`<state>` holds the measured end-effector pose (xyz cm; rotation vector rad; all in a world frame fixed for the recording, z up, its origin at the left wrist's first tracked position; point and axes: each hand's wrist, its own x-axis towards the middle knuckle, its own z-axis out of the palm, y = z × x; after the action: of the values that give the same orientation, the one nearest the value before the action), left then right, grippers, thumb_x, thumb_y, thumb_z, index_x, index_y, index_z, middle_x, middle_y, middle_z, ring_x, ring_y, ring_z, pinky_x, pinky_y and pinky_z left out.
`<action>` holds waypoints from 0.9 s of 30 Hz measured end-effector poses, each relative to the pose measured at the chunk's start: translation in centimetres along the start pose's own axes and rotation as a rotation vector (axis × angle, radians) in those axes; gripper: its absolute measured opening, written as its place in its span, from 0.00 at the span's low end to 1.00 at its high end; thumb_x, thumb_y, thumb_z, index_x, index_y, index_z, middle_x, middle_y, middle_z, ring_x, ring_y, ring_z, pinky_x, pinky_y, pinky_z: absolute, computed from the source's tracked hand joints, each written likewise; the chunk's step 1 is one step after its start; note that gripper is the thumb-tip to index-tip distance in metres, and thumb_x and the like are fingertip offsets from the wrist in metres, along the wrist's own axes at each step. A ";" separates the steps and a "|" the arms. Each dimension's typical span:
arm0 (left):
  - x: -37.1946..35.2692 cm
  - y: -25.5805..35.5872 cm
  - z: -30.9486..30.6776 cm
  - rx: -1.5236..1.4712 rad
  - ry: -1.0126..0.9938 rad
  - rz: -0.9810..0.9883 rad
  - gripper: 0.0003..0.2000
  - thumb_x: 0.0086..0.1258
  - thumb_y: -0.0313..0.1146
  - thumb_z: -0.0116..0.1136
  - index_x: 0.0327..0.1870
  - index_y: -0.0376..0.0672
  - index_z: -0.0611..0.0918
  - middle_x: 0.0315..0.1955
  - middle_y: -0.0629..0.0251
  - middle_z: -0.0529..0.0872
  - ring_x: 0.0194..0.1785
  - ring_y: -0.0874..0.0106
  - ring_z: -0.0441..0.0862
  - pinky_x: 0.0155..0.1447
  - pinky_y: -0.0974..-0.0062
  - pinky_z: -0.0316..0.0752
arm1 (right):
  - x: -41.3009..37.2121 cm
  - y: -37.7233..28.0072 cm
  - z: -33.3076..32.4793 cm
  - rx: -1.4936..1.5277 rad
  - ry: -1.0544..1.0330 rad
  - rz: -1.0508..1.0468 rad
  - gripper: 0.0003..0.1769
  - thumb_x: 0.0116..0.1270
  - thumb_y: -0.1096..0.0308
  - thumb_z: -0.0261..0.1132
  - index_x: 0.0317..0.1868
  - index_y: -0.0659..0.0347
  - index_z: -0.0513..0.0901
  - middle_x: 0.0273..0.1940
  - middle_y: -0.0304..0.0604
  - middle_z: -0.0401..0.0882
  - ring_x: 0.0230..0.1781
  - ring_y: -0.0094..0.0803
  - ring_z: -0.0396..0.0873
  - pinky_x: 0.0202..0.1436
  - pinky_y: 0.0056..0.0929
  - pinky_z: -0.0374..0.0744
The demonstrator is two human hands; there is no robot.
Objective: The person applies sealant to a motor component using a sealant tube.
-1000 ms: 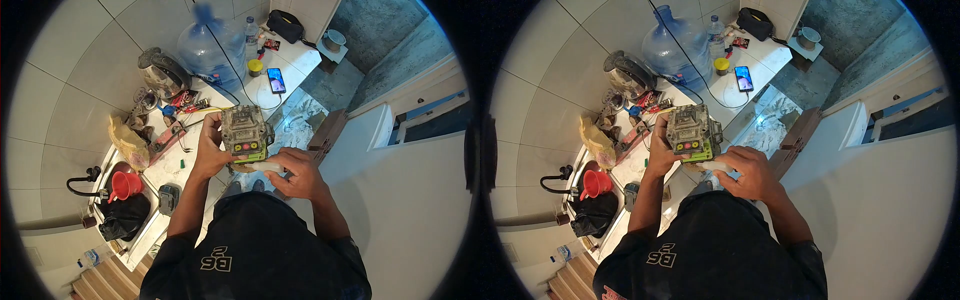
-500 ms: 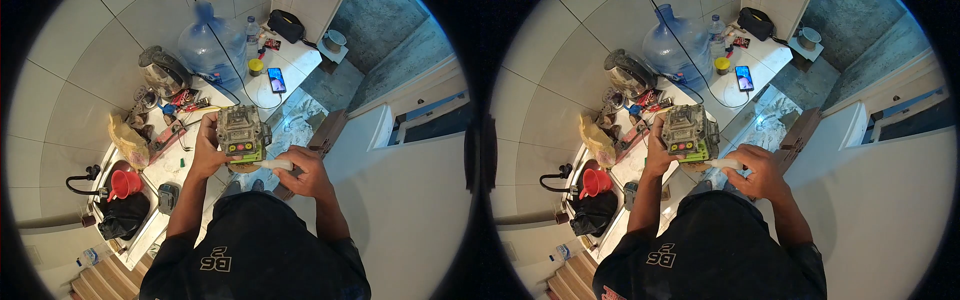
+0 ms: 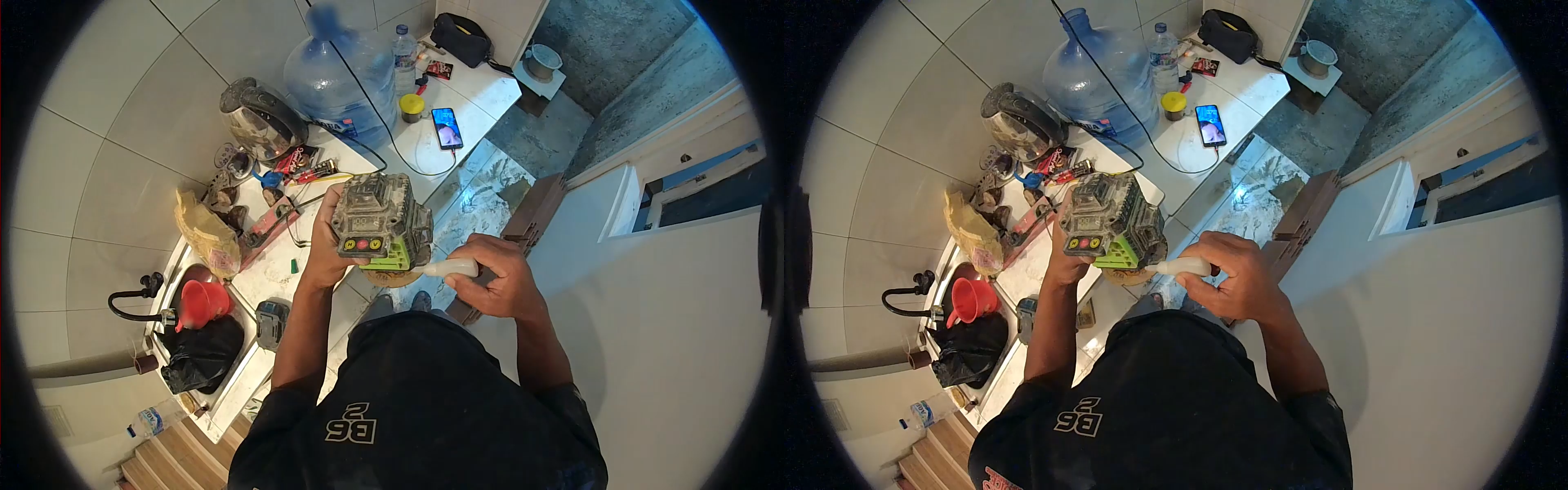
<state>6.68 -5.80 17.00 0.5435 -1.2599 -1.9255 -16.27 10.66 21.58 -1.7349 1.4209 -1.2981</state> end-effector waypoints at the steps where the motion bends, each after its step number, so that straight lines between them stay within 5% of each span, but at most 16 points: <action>1: 0.0 0.0 0.0 0.001 -0.001 -0.001 0.58 0.29 0.46 0.95 0.68 0.41 0.71 0.59 0.66 0.83 0.63 0.72 0.83 0.70 0.69 0.78 | 0.0 0.0 0.0 0.000 0.002 0.001 0.11 0.57 0.77 0.77 0.41 0.66 0.87 0.31 0.44 0.81 0.28 0.32 0.77 0.32 0.31 0.73; 13: 0.3 0.2 0.8 -0.011 -0.032 -0.024 0.60 0.25 0.43 0.96 0.68 0.40 0.71 0.59 0.67 0.84 0.62 0.72 0.84 0.71 0.69 0.79 | 0.2 0.0 -0.9 -0.048 -0.005 -0.025 0.10 0.57 0.76 0.77 0.40 0.65 0.87 0.28 0.42 0.79 0.26 0.30 0.75 0.30 0.30 0.71; 24: -0.3 0.2 1.4 -0.075 0.022 -0.073 0.64 0.22 0.55 0.94 0.69 0.39 0.70 0.59 0.66 0.84 0.61 0.73 0.85 0.68 0.70 0.82 | -0.1 0.3 -1.0 -0.077 -0.013 -0.018 0.10 0.57 0.72 0.77 0.38 0.62 0.86 0.28 0.44 0.80 0.26 0.39 0.79 0.32 0.36 0.75; 27: -0.3 0.1 1.5 -0.074 0.051 -0.094 0.65 0.23 0.56 0.94 0.70 0.38 0.69 0.59 0.65 0.84 0.61 0.72 0.85 0.67 0.70 0.82 | -0.1 0.5 -1.1 -0.014 -0.013 -0.030 0.10 0.56 0.76 0.76 0.39 0.64 0.87 0.29 0.43 0.80 0.26 0.33 0.77 0.31 0.32 0.71</action>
<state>5.88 -4.66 17.71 0.6192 -1.1449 -2.0148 -17.54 10.78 21.52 -1.7765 1.4051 -1.2930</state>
